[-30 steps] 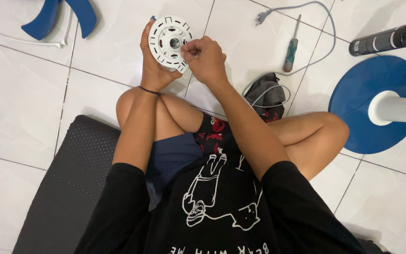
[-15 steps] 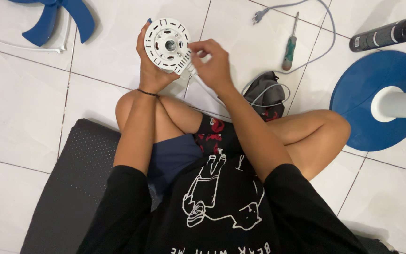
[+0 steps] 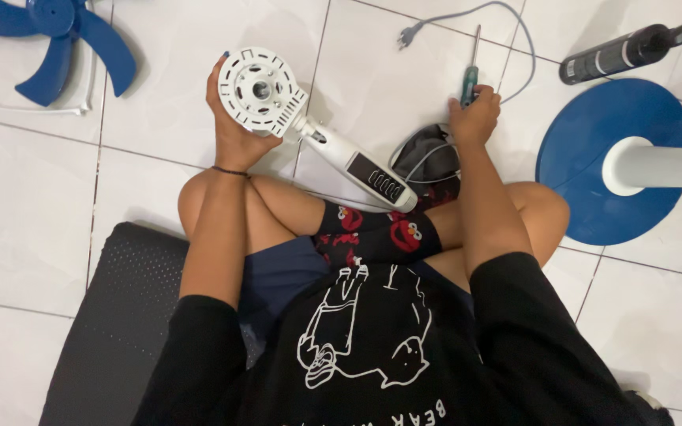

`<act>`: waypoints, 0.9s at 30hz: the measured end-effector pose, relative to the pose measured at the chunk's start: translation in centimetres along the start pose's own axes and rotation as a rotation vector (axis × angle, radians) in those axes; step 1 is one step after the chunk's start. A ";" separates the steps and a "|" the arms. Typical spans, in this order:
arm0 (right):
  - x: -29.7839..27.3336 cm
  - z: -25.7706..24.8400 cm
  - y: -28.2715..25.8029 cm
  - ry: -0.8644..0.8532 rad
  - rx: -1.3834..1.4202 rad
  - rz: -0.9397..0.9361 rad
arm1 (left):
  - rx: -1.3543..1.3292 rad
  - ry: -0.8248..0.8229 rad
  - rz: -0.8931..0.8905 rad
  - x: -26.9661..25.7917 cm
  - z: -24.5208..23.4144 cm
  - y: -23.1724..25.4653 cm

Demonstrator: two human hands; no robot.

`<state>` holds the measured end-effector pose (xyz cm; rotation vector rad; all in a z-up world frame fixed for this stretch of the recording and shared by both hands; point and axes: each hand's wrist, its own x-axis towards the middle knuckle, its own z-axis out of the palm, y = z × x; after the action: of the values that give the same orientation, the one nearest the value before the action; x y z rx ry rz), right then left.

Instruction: The person sits on a mat and uses a screwdriver to remove screws from the rear housing of a white electric fan. They detach the rear grille and then wipe the fan motor housing with a yellow cloth.

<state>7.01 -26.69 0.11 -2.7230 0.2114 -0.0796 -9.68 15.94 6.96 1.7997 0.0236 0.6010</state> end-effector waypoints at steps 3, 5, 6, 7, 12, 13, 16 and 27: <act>1.0 0.0 0.6 0.029 0.078 0.038 | -0.056 -0.006 -0.014 0.1 0.0 0.1; 1.1 -0.8 0.1 0.212 0.081 -0.095 | -0.059 -0.011 -0.043 0.0 0.1 0.1; 0.6 -1.5 -0.6 0.193 0.207 -0.047 | -0.060 -0.011 -0.059 0.0 0.0 0.0; 0.1 -2.6 -1.4 0.169 0.330 -0.005 | -0.063 -0.012 -0.047 0.0 0.1 -0.2; -5.0 -12.4 -9.9 -0.094 0.572 -0.250 | -0.008 -0.011 -0.027 -0.2 0.0 -1.0; -6.4 -14.2 -12.1 -0.192 0.594 -0.322 | -0.023 -0.009 -0.019 -0.3 -0.1 -1.2; -9.2 -19.2 -18.7 -0.377 0.448 -0.487 | -0.028 -0.004 0.003 -0.2 -0.1 -1.5; -12.5 -22.6 -28.4 -0.258 0.197 -0.989 | 0.084 -0.040 -0.084 -0.7 -0.5 -2.6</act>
<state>-3.44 -7.86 31.84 -2.3428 -1.1434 -0.0208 -9.75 17.01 4.46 1.8816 0.0974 0.5107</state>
